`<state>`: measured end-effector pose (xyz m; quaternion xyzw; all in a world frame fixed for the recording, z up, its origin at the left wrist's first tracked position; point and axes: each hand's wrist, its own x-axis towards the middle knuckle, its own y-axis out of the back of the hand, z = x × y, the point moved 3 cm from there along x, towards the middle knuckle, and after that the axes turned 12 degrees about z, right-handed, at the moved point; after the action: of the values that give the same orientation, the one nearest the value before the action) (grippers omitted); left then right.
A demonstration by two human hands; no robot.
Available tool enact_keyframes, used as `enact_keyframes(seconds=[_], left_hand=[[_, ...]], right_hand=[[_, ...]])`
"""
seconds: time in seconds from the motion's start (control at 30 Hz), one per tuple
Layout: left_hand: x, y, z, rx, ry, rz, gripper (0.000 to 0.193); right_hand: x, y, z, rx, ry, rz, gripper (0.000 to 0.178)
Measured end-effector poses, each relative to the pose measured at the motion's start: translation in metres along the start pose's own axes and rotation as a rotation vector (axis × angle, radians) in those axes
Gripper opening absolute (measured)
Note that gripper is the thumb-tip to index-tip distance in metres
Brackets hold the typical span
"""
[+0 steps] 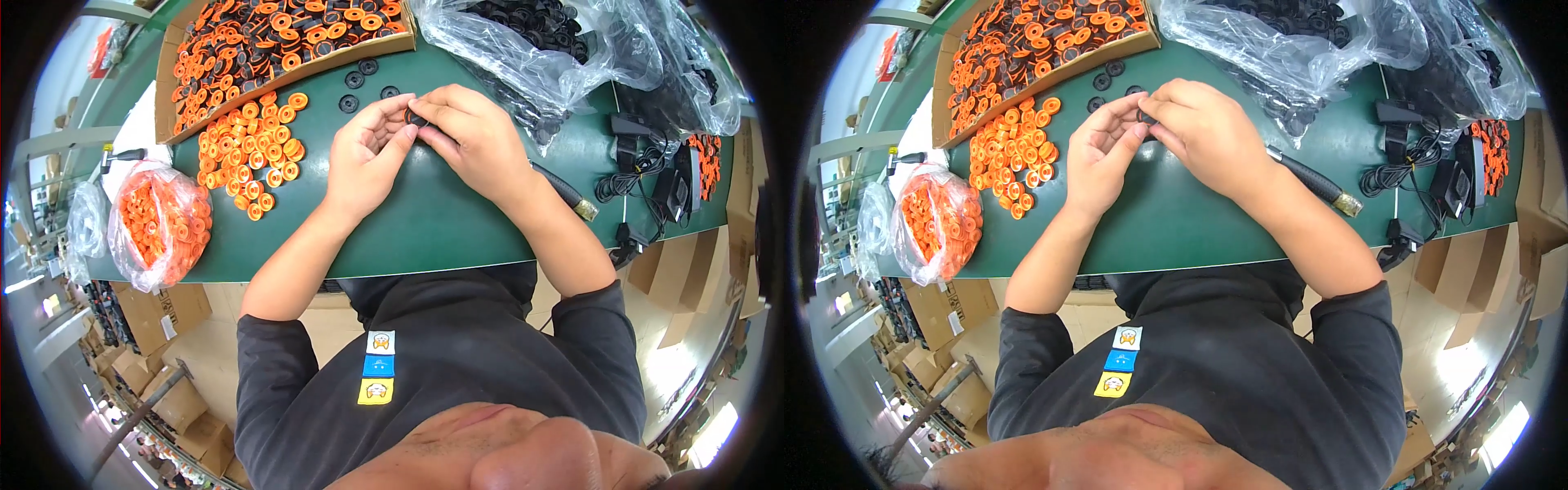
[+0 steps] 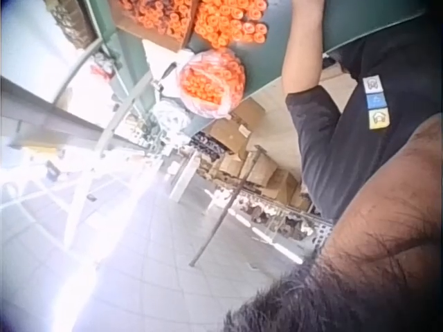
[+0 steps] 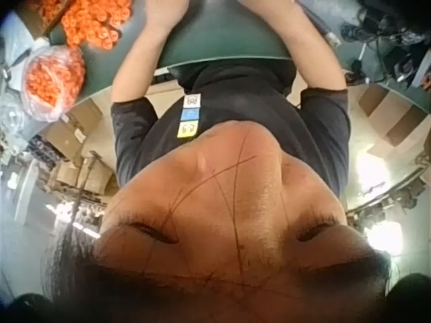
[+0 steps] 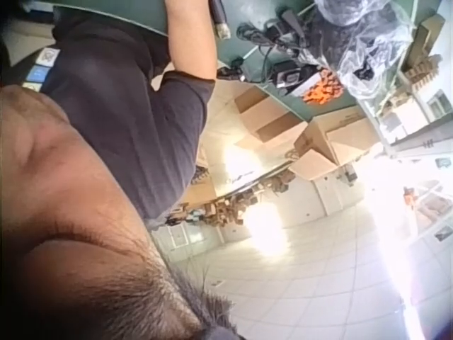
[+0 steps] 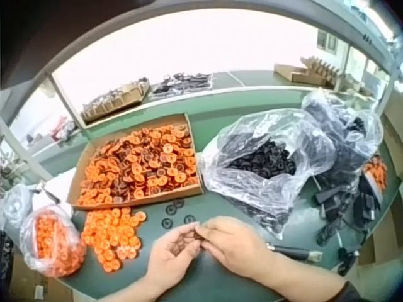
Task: The person assembles circular components by fitting orange and black plastic pieces together by hand, tapping them with a mallet, and placing the assembled pieces into a box.
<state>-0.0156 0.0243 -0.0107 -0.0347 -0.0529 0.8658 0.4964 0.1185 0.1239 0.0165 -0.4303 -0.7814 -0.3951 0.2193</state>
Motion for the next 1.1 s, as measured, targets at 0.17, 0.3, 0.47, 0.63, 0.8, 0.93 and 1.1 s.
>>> enact_keyframes(seconds=[0.17,0.3,0.47,0.63,0.8,0.93,1.1], left_hand=[[0.003,0.001,-0.001,-0.025,0.021,0.034,0.036],[0.003,0.003,0.004,0.037,-0.069,0.064,0.031],[0.000,0.002,0.012,0.254,-0.265,0.085,0.026],[0.001,0.007,0.021,0.428,-0.500,0.044,0.028],[-0.001,0.007,0.026,0.379,-0.428,0.075,0.022],[0.001,0.007,0.019,0.246,-0.319,0.066,0.021],[0.000,0.008,0.015,0.221,-0.228,0.009,0.023]], right_hand=[[-0.001,-0.001,-0.002,-0.025,0.058,-0.035,0.035],[0.001,0.000,-0.002,0.111,-0.131,-0.002,0.035],[-0.002,-0.001,0.007,0.248,-0.252,-0.029,0.031],[-0.004,-0.005,0.008,0.318,-0.326,-0.031,0.026],[-0.005,-0.005,0.010,0.347,-0.479,-0.104,0.022],[-0.008,-0.006,0.013,0.398,-0.548,-0.119,0.018],[-0.010,-0.007,0.014,0.445,-0.612,-0.120,0.017]])
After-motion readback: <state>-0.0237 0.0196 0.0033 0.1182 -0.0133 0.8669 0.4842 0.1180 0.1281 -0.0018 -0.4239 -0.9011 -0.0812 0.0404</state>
